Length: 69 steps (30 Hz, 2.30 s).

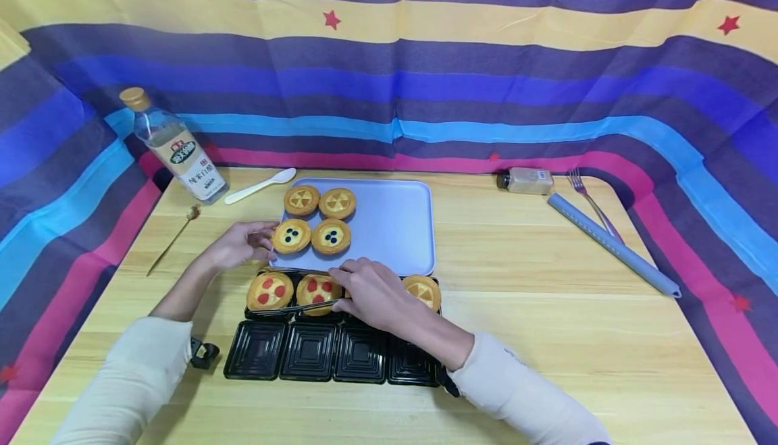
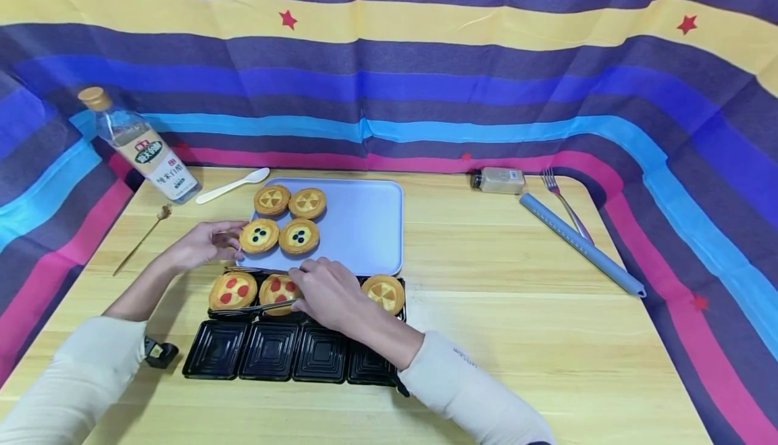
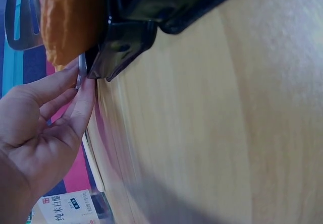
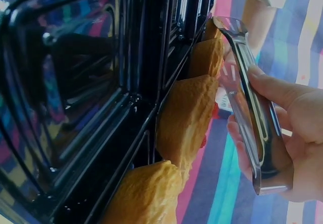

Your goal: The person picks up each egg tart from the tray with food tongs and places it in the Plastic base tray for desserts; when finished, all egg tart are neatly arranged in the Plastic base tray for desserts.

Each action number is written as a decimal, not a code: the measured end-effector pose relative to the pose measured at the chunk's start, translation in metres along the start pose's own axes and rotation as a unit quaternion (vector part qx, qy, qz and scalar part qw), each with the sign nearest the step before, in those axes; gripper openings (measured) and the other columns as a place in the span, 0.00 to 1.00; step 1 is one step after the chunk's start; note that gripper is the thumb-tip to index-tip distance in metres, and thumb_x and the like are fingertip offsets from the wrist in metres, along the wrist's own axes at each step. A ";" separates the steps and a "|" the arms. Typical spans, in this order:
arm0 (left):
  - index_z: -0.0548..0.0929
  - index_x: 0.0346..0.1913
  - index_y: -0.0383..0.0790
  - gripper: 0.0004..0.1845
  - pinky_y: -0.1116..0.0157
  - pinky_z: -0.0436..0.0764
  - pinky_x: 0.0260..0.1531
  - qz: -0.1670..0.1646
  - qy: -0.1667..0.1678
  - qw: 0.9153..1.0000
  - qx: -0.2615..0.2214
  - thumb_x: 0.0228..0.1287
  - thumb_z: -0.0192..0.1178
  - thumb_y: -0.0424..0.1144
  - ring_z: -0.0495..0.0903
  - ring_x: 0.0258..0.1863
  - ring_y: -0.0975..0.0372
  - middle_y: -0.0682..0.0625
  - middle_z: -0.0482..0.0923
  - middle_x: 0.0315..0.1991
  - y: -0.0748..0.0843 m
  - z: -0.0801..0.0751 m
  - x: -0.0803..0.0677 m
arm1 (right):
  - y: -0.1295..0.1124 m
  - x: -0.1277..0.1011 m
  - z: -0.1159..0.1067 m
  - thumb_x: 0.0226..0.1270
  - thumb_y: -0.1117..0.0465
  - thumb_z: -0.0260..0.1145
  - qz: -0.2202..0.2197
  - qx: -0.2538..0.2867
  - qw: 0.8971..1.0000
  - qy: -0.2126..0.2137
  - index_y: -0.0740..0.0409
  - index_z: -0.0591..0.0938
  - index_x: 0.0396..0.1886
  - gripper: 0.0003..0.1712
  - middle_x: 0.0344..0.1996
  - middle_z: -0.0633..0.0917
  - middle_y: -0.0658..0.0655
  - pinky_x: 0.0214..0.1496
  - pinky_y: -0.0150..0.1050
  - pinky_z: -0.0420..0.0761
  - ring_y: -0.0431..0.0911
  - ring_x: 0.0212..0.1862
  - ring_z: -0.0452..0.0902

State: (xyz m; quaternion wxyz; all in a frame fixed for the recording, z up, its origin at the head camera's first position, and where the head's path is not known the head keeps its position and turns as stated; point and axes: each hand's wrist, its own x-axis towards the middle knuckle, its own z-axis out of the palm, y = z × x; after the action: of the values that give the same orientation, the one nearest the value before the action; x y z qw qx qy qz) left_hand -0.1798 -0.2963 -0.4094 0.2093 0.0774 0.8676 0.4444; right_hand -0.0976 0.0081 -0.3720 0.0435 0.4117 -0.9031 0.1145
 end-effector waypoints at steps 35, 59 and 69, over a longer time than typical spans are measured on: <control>0.57 0.70 0.27 0.41 0.71 0.82 0.38 0.003 0.002 1.000 0.013 0.54 0.63 0.26 0.77 0.43 0.60 0.31 0.69 0.56 -0.003 0.000 0.000 | 0.014 -0.022 -0.026 0.57 0.47 0.70 0.026 0.065 0.998 0.003 0.57 0.78 0.59 0.32 0.52 0.83 0.56 0.51 0.36 0.82 0.46 0.51 0.80; 0.57 0.70 0.27 0.41 0.71 0.82 0.39 -0.001 0.004 1.000 0.010 0.53 0.64 0.26 0.78 0.46 0.55 0.30 0.71 0.55 -0.003 0.000 0.002 | 0.071 -0.028 -0.034 0.52 0.50 0.73 0.123 0.077 0.989 0.042 0.62 0.77 0.59 0.35 0.49 0.84 0.60 0.49 0.44 0.83 0.52 0.49 0.81; 0.56 0.70 0.27 0.42 0.71 0.82 0.40 -0.001 0.003 1.000 0.003 0.53 0.65 0.27 0.78 0.47 0.52 0.30 0.70 0.56 -0.003 0.001 0.001 | 0.079 -0.022 -0.026 0.52 0.50 0.74 0.153 0.060 0.986 0.021 0.61 0.77 0.60 0.36 0.50 0.83 0.61 0.52 0.44 0.82 0.53 0.50 0.81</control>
State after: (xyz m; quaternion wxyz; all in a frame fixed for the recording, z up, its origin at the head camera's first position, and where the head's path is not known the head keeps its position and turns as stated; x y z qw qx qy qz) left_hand -0.1805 -0.2973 -0.4124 0.2074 0.0758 0.8695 0.4418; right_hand -0.1434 0.0805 -0.3644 0.0197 0.2677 -0.9458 0.1827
